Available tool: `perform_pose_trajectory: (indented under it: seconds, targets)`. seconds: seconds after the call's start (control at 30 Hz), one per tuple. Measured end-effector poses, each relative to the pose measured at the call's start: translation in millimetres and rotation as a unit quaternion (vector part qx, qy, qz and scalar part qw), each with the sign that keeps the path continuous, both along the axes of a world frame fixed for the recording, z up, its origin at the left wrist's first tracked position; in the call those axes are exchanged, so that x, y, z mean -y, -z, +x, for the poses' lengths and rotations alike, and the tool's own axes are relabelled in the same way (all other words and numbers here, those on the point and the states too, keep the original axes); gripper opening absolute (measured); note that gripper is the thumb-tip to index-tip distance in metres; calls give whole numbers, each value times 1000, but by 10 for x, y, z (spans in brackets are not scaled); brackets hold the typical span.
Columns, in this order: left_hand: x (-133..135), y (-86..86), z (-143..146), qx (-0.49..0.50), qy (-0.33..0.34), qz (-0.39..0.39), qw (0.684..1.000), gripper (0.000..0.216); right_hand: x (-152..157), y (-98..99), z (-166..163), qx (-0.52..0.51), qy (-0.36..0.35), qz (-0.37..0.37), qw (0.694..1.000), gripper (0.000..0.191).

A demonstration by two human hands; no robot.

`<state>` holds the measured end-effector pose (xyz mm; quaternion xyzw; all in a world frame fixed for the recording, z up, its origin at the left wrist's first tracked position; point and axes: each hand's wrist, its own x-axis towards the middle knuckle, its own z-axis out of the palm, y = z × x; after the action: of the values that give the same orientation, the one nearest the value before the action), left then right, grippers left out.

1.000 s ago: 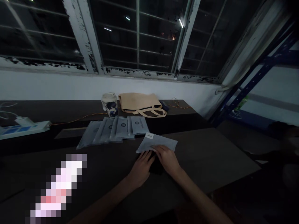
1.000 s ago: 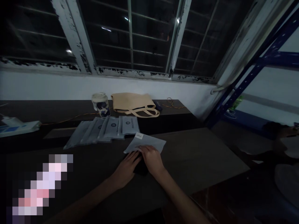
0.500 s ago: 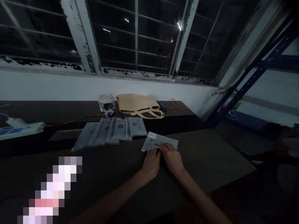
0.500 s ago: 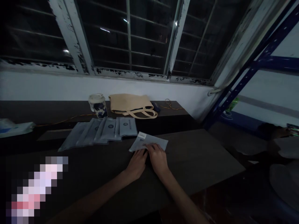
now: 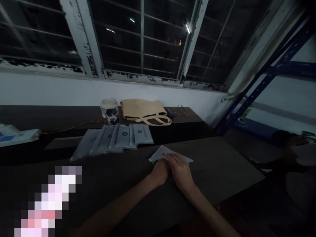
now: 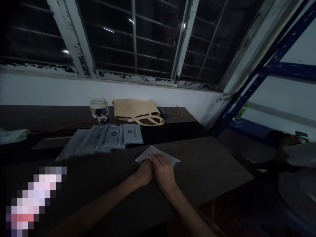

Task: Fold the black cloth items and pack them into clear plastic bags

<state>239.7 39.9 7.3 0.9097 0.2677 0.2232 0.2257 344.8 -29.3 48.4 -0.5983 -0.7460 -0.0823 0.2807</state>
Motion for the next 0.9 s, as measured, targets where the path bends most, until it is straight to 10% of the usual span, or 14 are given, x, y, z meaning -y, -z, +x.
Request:
perform_pose_trajectory:
  seconds: [0.4,0.63,0.9]
  targets:
    - [350,-155,-553,-85,12,56,995,27,187,-5,-220,114,149,-185,965,36]
    - [314,-91,-1209,-1,-259,-143,955,27,395,357,-326,131,165,-237,948,88]
    - [-86,-80,-1059,24,-255,-253,933,35,329,-270,-270,109,53,-329,936,64]
